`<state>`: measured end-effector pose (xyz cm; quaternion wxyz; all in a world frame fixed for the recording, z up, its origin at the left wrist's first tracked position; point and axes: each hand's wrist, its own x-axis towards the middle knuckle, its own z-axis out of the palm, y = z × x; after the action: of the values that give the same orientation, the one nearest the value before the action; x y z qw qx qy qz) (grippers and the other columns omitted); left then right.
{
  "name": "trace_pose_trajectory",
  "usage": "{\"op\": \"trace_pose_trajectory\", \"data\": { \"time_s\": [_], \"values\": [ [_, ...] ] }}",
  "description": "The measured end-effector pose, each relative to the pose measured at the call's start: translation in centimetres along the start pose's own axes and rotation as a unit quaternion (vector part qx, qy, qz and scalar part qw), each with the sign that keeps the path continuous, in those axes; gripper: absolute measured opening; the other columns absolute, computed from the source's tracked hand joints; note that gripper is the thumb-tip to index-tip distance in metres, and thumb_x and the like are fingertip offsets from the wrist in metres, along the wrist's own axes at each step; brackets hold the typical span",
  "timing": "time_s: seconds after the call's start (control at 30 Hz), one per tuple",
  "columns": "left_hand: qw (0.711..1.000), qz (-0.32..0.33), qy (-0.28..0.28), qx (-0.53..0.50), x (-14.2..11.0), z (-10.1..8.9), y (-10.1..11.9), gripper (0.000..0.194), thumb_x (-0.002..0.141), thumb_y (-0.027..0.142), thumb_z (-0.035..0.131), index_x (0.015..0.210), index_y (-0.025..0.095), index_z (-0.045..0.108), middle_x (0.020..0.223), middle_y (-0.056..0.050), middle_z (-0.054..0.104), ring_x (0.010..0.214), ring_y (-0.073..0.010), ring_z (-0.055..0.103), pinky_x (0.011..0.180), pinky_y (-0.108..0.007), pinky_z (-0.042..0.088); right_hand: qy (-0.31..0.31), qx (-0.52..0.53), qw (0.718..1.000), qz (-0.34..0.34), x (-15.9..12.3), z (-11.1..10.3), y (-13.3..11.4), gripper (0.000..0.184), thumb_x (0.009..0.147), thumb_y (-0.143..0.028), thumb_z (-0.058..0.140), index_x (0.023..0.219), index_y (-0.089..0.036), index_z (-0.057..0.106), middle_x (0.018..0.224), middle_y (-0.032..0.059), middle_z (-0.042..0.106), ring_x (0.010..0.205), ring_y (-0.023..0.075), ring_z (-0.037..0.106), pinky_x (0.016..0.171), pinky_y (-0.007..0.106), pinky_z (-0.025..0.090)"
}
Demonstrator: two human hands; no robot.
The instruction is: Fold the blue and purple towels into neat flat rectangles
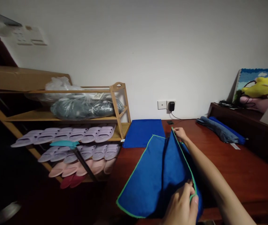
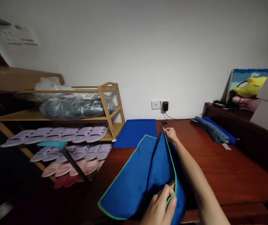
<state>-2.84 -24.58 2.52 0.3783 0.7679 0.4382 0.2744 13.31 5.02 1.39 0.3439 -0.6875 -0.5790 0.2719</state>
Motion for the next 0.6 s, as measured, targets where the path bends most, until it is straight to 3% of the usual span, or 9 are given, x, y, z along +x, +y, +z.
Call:
{"op": "trace_pose_trajectory", "data": {
  "time_s": [0.17,0.27,0.37,0.43,0.53,0.6],
  "values": [
    [0.994,0.033,-0.102,-0.011,2.1,2.9,2.2,0.029,0.09,0.028,0.036,0.117,0.026,0.046,0.117,-0.006,0.06,0.104,-0.0246,0.057,0.089,-0.036,0.043,-0.048,0.122,0.989,0.064,-0.7,-4.2,4.1,0.032,0.09,-0.042,0.05,0.095,-0.012,0.059,0.083,0.0022,0.063,0.067,0.0101,0.06,0.062,0.026,0.051],
    [0.989,0.067,-0.129,-0.026,3.6,5.8,2.8,0.032,0.09,0.029,0.036,0.12,0.024,0.045,0.12,-0.007,0.058,0.105,-0.0254,0.057,0.09,-0.038,0.044,-0.068,0.172,0.981,0.061,-1.7,-7.1,6.1,0.033,0.087,-0.046,0.053,0.08,-0.014,0.057,0.068,0.0032,0.062,0.058,0.0118,0.059,0.052,0.023,0.048],
    [0.981,0.099,-0.163,-0.037,4.4,7.6,3.7,0.039,0.09,0.033,0.038,0.127,0.02,0.043,0.126,-0.011,0.055,0.113,-0.027,0.054,0.095,-0.041,0.043,-0.084,0.183,0.978,0.047,-2.7,-9.1,7.9,0.028,0.075,-0.041,0.066,0.078,-0.015,0.056,0.065,0.0049,0.063,0.058,0.0142,0.06,0.053,0.023,0.049],
    [0.964,0.145,-0.219,-0.04,4.5,7.1,4.3,0.05,0.09,0.041,0.041,0.133,0.017,0.04,0.141,-0.014,0.041,0.129,-0.0294,0.04,0.103,-0.043,0.036,-0.088,0.17,0.981,0.038,-3.2,-10.0,9.1,0.027,0.065,-0.029,0.073,0.083,-0.015,0.057,0.069,0.0046,0.066,0.062,0.0153,0.062,0.058,0.024,0.051],
    [0.939,0.202,-0.279,-0.017,4.7,3.7,4.4,0.061,0.092,0.05,0.038,0.142,0.015,0.031,0.154,-0.014,0.016,0.141,-0.0273,0.014,0.113,-0.045,0.02,-0.072,0.124,0.989,0.027,-3.6,-11.2,10.9,0.031,0.057,-0.013,0.07,0.086,-0.014,0.06,0.076,0.004,0.069,0.069,0.0167,0.064,0.065,0.025,0.052],
    [0.95,0.195,-0.241,0.043,5.6,0.2,3.2,0.053,0.094,0.045,0.033,0.139,0.017,0.037,0.154,-0.01,0.018,0.141,-0.0241,0.015,0.114,-0.043,0.017,-0.044,0.077,0.996,0.023,-3.5,-12.2,12.3,0.033,0.055,-0.009,0.065,0.088,-0.014,0.063,0.08,0.0043,0.07,0.074,0.0172,0.065,0.067,0.024,0.051]
  ]
}}
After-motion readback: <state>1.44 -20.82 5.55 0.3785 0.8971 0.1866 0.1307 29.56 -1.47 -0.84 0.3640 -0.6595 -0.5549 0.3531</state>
